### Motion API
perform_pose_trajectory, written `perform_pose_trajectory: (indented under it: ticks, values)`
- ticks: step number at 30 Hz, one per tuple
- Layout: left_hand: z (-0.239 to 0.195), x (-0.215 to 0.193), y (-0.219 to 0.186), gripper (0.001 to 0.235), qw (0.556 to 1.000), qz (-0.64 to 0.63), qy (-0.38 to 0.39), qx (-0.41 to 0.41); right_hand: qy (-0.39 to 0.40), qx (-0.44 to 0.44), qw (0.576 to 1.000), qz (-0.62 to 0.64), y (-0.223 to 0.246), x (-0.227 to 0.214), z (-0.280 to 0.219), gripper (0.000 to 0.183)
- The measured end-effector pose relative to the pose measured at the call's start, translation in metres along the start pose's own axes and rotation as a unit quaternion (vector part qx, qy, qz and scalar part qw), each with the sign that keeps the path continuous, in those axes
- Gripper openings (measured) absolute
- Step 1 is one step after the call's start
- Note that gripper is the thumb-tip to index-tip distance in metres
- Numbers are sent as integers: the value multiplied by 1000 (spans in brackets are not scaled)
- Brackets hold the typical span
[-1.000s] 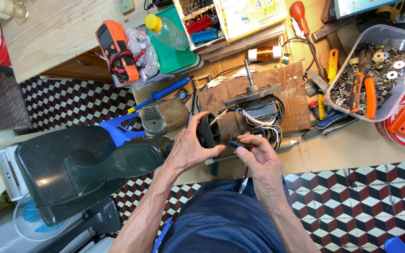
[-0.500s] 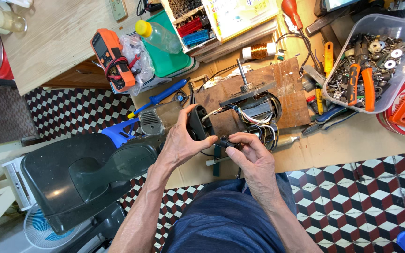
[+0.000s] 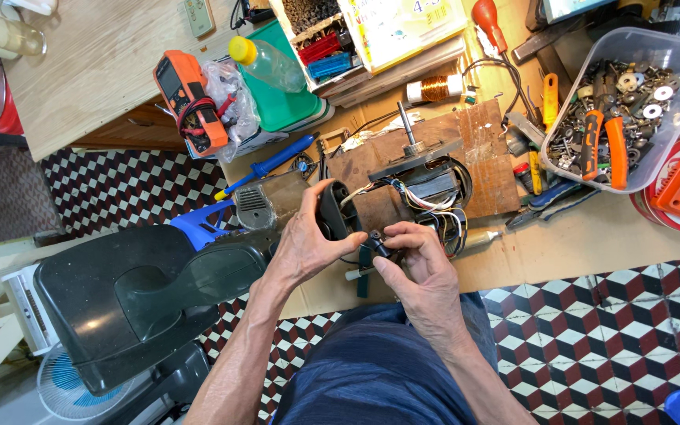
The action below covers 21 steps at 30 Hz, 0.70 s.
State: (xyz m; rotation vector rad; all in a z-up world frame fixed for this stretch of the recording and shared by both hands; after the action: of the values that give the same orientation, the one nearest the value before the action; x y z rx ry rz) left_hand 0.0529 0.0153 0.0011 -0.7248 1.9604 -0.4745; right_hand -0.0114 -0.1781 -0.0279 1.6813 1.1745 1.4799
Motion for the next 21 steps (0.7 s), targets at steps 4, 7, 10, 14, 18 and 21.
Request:
perform_pose_trajectory:
  ticks: [4,7,10,14,18,21]
  values:
    - [-5,10,1,102,1000,-7,10,-12,-8,-7,997,-78,6,1,0,27]
    - [-8,22,1,100,1000,-10,-1,6,-17,-33,993,-109,9,2,0,28]
    - [-8,33,3,103,1000,-5,-2,16,-27,-55,986,-153,12,2,0,28]
    - [-8,48,6,107,1000,1,21,-15,-35,-53,983,-170,14,0,-3,29]
    - [-7,58,7,99,999,8,41,-20,-52,-40,993,-94,18,-5,-8,28]
    - [-5,62,9,102,1000,-4,22,4,-123,5,989,-83,21,-26,-17,26]
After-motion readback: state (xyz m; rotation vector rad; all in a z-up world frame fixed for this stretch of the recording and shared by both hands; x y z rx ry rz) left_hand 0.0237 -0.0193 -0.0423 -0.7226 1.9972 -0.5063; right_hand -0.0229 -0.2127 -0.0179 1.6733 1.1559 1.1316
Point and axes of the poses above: each hand's wrist, its own z-axis towards the middle knuckle, its own x-axis out of the palm, y = z × x, the point moved 3 cm from there along z, towards the middle knuckle, and after that the axes turned 1 degree about -z, right-handed, at the moved point
